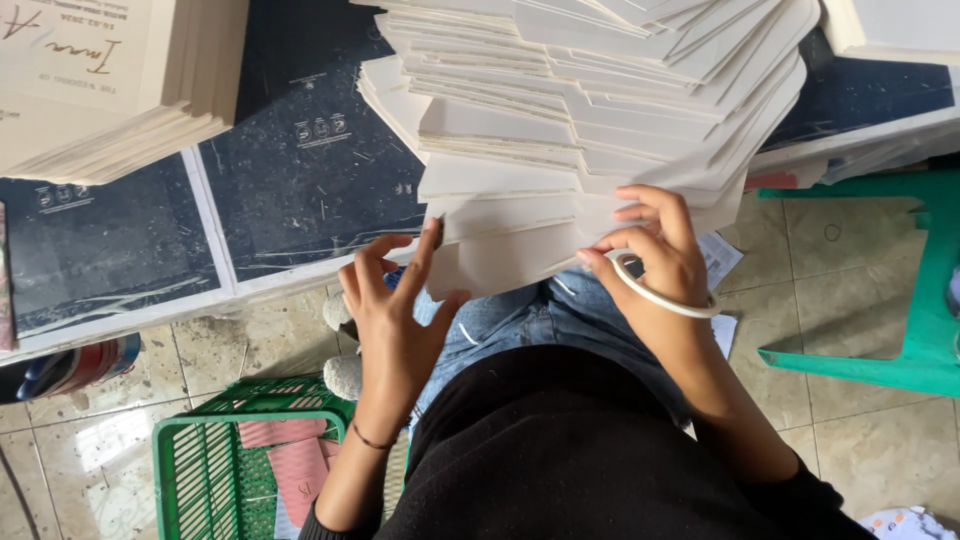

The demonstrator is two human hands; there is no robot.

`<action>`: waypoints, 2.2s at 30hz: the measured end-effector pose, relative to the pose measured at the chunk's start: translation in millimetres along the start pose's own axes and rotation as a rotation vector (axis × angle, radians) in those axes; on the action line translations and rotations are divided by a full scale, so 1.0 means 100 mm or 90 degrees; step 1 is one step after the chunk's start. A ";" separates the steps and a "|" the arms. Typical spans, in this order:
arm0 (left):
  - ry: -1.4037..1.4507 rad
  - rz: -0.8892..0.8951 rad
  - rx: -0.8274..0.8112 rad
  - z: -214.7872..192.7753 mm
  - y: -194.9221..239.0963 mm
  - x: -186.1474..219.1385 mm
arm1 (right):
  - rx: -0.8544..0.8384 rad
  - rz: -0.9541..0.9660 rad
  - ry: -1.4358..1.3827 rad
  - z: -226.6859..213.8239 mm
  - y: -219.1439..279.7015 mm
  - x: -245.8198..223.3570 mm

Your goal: A person is flipping through a large stack of white paper cards, likely counting or inspecting them, and then gathers the stack together.

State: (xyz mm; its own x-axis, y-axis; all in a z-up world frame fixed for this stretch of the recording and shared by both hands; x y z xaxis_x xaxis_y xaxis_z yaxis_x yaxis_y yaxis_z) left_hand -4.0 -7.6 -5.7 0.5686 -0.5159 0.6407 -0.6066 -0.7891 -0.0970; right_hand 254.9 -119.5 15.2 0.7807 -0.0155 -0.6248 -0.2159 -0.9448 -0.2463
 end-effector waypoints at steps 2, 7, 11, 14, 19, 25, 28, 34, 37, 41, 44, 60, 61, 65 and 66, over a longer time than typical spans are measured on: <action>-0.035 0.011 -0.005 0.12 -0.03 0.14 | 0.009 0.007 0.001 -0.01 0.04 0.09; -0.096 0.028 -0.022 0.21 -0.08 0.24 | 0.027 0.028 -0.030 -0.20 0.03 0.15; -0.047 0.058 0.034 0.16 0.04 0.19 | -0.021 0.020 -0.108 -0.21 0.08 0.19; -0.006 0.091 0.056 0.16 0.16 0.19 | -0.030 0.023 -0.134 -0.17 0.11 0.21; 0.026 0.096 -0.009 0.22 0.23 0.35 | -0.055 0.027 -0.163 -0.19 0.16 0.14; 0.090 0.055 -0.086 0.19 0.13 0.36 | -0.131 -0.010 -0.275 -0.13 0.13 -0.20; 0.126 0.036 -0.086 0.01 0.02 0.33 | -0.138 -0.058 -0.310 -0.02 0.05 -0.35; 0.181 -0.042 -0.070 -0.08 -0.06 0.02 | -0.189 -0.159 -0.383 0.41 -0.08 -0.61; 0.225 -0.061 -0.077 -0.01 -0.04 -0.05 | -0.190 -0.207 -0.316 0.61 -0.06 -0.67; 0.238 -0.058 -0.072 0.02 -0.04 -0.09 | -0.170 -0.232 -0.267 0.65 -0.06 -0.73; 0.247 -0.050 -0.068 0.05 -0.04 -0.11 | -0.169 -0.238 -0.275 0.63 -0.06 -0.76; 0.240 -0.040 -0.033 0.13 -0.01 -0.15 | -0.205 -0.292 -0.218 1.04 0.22 -0.65; 0.239 -0.041 -0.034 0.12 -0.01 -0.15 | -0.206 -0.292 -0.219 1.01 0.20 -0.67; 0.234 -0.044 -0.041 0.10 -0.01 -0.14 | -0.228 -0.288 -0.258 0.89 0.13 -0.77; 0.238 -0.045 -0.044 0.09 -0.01 -0.13 | -0.233 -0.292 -0.269 0.85 0.11 -0.80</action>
State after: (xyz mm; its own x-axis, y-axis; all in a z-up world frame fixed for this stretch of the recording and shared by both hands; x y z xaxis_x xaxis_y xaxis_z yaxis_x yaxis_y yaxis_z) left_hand -5.6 -2.9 -21.4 0.3760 -0.2936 0.8789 -0.6159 -0.7878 0.0003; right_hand 140.0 -101.0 -0.3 0.4363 0.4674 -0.7689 0.3473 -0.8758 -0.3353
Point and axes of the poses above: each hand's wrist, its own y-axis away from the middle knuckle, its own z-axis out of the palm, x = y × z, the point moved 3 cm from there along -y, towards the middle knuckle, and after that the axes turned 11 degrees about -x, right-handed, at the moved point
